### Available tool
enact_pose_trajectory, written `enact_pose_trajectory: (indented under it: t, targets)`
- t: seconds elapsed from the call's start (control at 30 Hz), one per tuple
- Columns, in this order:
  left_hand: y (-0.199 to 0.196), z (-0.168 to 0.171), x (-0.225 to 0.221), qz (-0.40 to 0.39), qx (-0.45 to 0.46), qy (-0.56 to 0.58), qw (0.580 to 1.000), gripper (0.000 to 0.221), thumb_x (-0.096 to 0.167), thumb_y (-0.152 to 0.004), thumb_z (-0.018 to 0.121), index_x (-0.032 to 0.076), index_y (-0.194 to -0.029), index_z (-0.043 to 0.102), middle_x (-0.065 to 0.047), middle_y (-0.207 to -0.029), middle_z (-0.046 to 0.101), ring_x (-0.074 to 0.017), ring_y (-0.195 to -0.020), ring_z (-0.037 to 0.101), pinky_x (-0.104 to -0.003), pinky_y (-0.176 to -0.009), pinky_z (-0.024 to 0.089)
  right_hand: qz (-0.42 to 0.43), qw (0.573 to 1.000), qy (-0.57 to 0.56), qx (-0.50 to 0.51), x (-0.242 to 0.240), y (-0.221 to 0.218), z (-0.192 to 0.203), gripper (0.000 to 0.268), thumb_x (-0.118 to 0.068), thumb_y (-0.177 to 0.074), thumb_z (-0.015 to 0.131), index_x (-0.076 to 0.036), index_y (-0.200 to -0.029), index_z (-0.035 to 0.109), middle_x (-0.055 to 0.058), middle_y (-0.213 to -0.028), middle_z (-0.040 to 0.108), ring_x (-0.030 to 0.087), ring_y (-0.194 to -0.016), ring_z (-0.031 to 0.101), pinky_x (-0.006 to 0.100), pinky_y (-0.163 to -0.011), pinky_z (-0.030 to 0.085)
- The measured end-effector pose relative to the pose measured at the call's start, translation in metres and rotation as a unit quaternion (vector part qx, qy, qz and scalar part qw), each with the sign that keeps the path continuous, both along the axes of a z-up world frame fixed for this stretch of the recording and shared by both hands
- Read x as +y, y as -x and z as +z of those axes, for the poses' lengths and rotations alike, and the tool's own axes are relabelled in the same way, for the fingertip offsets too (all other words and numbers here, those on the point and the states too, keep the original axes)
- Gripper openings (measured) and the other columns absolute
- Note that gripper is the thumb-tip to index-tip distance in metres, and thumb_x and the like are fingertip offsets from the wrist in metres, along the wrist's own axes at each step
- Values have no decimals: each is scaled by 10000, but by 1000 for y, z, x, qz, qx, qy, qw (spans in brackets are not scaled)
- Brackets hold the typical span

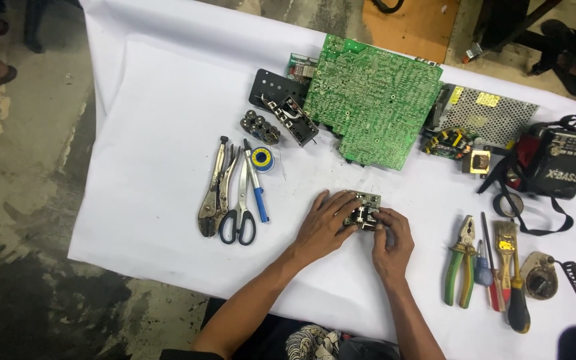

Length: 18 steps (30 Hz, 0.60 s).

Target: The person uses a screwdriver to scrape a large green circuit board, then sets it aside. They pick up a smaller circuit board and use pliers to remove components from it. The person continues to manipulate the small board with pliers and a screwdriver throughout the clip.

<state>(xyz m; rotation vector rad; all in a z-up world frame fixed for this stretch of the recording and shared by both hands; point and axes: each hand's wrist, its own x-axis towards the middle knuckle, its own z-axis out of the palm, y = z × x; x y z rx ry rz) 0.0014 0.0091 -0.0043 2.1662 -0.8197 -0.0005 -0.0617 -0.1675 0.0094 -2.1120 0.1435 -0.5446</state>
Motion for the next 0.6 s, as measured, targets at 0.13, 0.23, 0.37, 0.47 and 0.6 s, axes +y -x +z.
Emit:
enact_pose_trajectory:
  t: [0.13,0.23,0.37,0.47,0.6]
  targets:
    - [-2,6,2,-2,17,1,1000,533,310,-999,661,163,-1490,513,-135,-1480,554,-336,-1450,477,-584,-1229,249,5,1000,-3,3,-2,-2,-4,199,-16,-975,596,-61,-1107,739,162,-1139,685,361,-1098,689,480,-950,542]
    - [-2,4,2,-27,54,4,998,531,289,-1007,659,158,-1501,516,-160,-1479,564,-353,-1440,489,-603,-1231,231,-3,1000,1,7,-3,-1,-5,210,3,-972,598,-47,-1120,738,180,-1137,679,382,-1099,683,498,-939,543]
    - [-1,-10,-4,-6,-46,-2,999,616,274,-914,765,153,-1479,553,-144,-1473,567,-345,-1401,521,-594,-1172,325,21,1000,-18,2,-10,0,2,193,-15,-949,609,-31,-1099,730,197,-1147,680,424,-1124,669,530,-959,520]
    - [-1,-4,-8,-8,-39,8,999,598,249,-911,776,134,-1461,573,-149,-1465,572,-362,-1389,523,-603,-1161,324,30,999,-36,15,-18,7,8,215,2,-919,628,-21,-1102,738,200,-1147,691,428,-1137,673,543,-976,515]
    - [-3,4,-9,-2,-7,3,1000,548,218,-947,760,126,-1456,577,-149,-1466,576,-379,-1396,511,-609,-1176,291,38,999,-26,29,-23,11,-3,201,-58,-913,722,-32,-1109,755,162,-1158,700,376,-1159,682,511,-994,525]
